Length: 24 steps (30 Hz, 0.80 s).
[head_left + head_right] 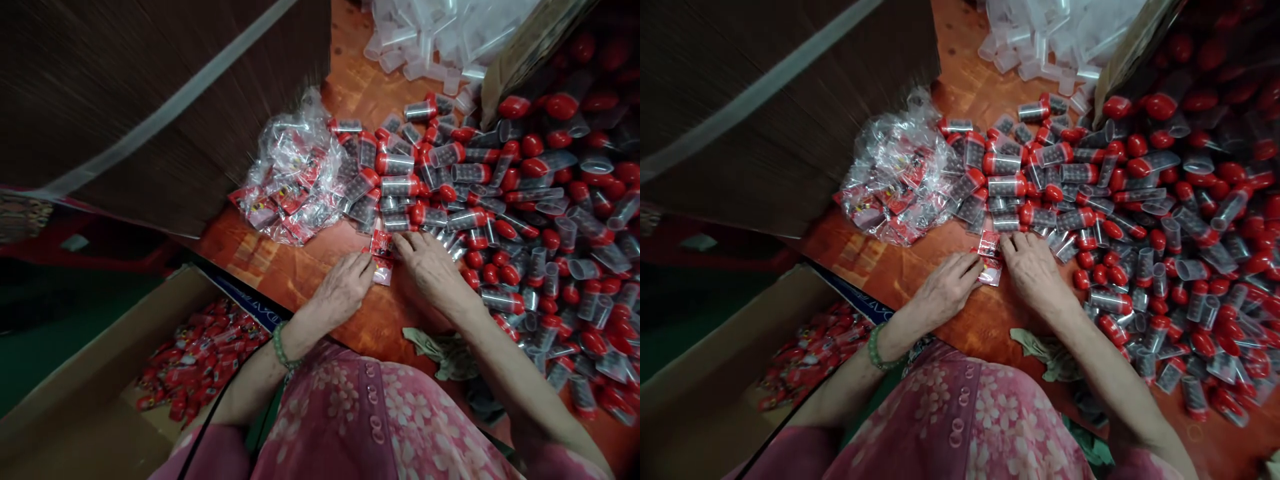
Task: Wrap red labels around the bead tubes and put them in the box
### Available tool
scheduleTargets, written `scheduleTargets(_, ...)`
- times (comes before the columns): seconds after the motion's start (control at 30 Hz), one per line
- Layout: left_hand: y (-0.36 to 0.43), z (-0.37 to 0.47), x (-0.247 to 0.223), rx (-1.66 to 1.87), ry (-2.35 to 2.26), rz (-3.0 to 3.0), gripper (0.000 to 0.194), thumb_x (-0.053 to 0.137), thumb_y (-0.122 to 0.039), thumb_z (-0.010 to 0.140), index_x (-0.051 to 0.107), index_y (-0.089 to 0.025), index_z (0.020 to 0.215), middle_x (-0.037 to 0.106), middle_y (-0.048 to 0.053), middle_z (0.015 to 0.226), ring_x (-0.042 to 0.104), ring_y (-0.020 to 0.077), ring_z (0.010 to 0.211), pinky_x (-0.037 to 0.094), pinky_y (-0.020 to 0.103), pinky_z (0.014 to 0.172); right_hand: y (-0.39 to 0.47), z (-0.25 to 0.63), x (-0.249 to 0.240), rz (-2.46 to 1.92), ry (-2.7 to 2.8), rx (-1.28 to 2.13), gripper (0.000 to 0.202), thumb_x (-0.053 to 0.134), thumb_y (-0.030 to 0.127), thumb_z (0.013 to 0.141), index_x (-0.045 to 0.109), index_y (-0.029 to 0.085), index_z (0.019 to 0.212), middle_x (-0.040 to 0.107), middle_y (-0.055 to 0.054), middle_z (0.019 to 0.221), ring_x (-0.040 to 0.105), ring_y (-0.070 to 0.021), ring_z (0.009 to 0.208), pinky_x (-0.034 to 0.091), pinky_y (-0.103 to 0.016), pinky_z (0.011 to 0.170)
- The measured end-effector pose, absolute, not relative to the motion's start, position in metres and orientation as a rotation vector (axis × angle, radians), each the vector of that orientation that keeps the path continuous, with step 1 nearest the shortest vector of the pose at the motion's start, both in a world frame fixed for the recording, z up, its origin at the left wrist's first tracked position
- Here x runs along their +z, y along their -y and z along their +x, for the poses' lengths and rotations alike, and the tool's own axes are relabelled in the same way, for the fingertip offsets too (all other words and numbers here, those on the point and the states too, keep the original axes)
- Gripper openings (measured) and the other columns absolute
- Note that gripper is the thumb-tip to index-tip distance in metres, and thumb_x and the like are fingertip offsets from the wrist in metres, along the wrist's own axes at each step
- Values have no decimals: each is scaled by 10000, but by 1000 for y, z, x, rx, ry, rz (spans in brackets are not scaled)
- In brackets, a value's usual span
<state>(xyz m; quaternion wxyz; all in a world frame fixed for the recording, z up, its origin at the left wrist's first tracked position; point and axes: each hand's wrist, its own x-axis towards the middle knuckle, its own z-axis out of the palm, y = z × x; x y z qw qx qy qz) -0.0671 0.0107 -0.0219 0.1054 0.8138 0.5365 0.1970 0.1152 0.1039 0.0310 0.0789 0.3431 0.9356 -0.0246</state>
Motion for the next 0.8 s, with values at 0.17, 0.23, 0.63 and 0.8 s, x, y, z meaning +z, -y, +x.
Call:
scheduleTargets(0.17, -13, -71, -28, 635, -1486, 2549, 307, 367, -142, 1010, 650, -92, 1118, 682, 160, 1123, 629, 241, 1035, 535, 394, 914, -108, 128, 30, 1038, -2758, -123, 528, 430, 37, 931, 477, 122, 1450, 627, -137, 987, 594, -251, 840, 491, -366, 755)
scheduleTargets(0.23, -13, -73, -30, 662, -1487, 2585, 310, 354, -152, 1019, 660, -118, 1053, 691, 123, 1037, 624, 208, 930, 522, 356, 834, -107, 138, 33, 1052, -2827, -234, 499, 463, 64, 929, 499, 152, 1419, 620, -145, 1078, 616, -251, 893, 510, -357, 758)
scheduleTargets(0.63, -15, -70, -21, 648, -1527, 2666, 272, 387, -95, 982, 658, -68, 995, 676, 131, 924, 555, 219, 807, 497, 340, 734, -70, 185, 32, 1462, -3007, -850, 285, 551, 188, 935, 523, 207, 1218, 641, -76, 1038, 663, -211, 922, 557, -340, 811)
scheduleTargets(0.8, -14, -68, -26, 853, -1529, 2582, 234, 465, -95, 961, 668, -117, 846, 673, 80, 801, 542, 192, 736, 490, 315, 696, -59, 197, 28, 1485, -2846, -851, 239, 509, 219, 997, 563, 202, 1229, 602, -99, 1076, 650, -218, 968, 553, -347, 833)
